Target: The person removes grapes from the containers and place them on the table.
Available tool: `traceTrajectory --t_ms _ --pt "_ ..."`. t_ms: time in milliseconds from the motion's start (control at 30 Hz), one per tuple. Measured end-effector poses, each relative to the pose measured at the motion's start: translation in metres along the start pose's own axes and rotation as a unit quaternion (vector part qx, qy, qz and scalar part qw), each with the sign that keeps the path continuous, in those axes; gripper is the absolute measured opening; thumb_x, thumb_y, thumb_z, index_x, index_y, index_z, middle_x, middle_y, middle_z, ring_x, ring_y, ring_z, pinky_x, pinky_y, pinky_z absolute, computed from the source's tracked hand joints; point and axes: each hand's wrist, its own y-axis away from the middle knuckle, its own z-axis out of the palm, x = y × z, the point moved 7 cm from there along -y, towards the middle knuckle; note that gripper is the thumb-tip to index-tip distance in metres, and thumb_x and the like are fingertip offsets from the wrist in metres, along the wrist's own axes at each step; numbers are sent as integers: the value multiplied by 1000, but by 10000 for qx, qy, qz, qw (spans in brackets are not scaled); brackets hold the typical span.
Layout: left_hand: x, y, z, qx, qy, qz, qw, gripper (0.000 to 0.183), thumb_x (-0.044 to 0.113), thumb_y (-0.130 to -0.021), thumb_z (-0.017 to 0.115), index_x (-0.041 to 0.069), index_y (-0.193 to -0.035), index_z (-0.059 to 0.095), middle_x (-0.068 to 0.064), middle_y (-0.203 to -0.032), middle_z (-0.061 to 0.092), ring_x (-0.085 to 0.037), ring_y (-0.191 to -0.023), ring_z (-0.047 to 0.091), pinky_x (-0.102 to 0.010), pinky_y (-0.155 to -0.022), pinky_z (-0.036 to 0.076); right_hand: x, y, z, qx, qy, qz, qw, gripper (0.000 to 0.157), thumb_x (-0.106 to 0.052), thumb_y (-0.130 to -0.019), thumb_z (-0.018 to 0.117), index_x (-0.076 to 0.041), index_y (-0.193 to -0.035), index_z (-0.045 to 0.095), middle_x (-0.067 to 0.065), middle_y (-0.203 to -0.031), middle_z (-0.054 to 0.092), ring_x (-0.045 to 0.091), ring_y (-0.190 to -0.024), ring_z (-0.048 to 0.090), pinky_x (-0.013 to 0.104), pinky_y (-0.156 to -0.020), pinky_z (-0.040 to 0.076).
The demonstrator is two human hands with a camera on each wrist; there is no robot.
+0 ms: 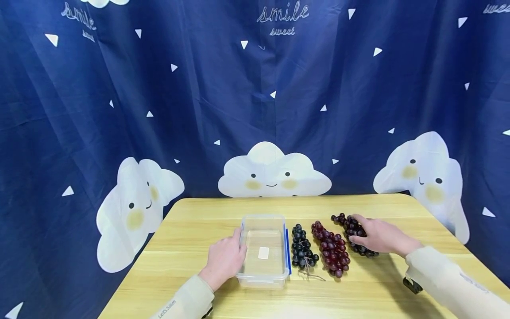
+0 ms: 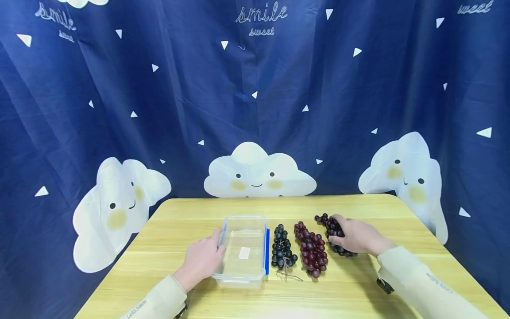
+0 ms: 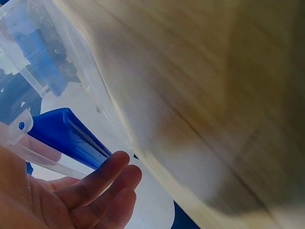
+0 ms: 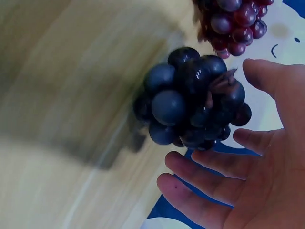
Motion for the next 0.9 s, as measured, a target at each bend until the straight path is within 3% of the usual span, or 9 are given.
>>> traceTrajectory --t_ms 167,400,600,767,833,900 --pt "-1 0 0 41 -9 -21 10000 45 29 -95 54 10 -136 52 1 -64 54 -16 -53 48 -34 -44 35 -1 4 7 -172 -114 152 9997 96 -46 -85 75 5 -152 30 41 -133 51 56 -111 59 68 -94 45" --pt "0 0 0 65 -17 9 10000 43 28 -95 54 9 -134 52 1 -64 54 -16 -53 49 -34 -44 35 -1 7 18 -264 -358 387 9983 110 -34 -77 84 5 -155 17 50 -138 35 59 -107 58 69 -92 46" --pt "0 0 -1 93 -9 23 10000 44 29 -95 55 9 -135 53 1 -64 55 -16 -54 51 -34 -44 36 -2 8 23 -87 -416 389 9983 118 -28 -70 89 3 -156 15 52 -133 36 53 -96 63 64 -85 52" --pt "1 0 -1 86 -27 21 10000 45 29 -95 55 9 -136 52 1 -63 54 -16 -54 51 -34 -45 36 -1 8 26 -55 -432 474 9979 112 -25 -75 86 2 -157 15 51 -128 43 50 -95 64 65 -85 52" --pt "1 0 -1 70 -28 7 10000 46 29 -95 55 9 -136 52 1 -63 54 -15 -54 51 -34 -44 36 -1 8 26 -77 -477 513 9975 109 -24 -78 83 2 -157 14 46 -120 53 47 -94 65 64 -86 51" --pt "0 1 -1 40 -13 -10 10000 47 29 -96 54 8 -138 52 1 -63 54 -15 -53 49 -34 -44 36 -1 9 27 -202 -615 623 9960 106 -22 -81 80 1 -158 11 34 -101 63 38 -83 66 59 -84 53"
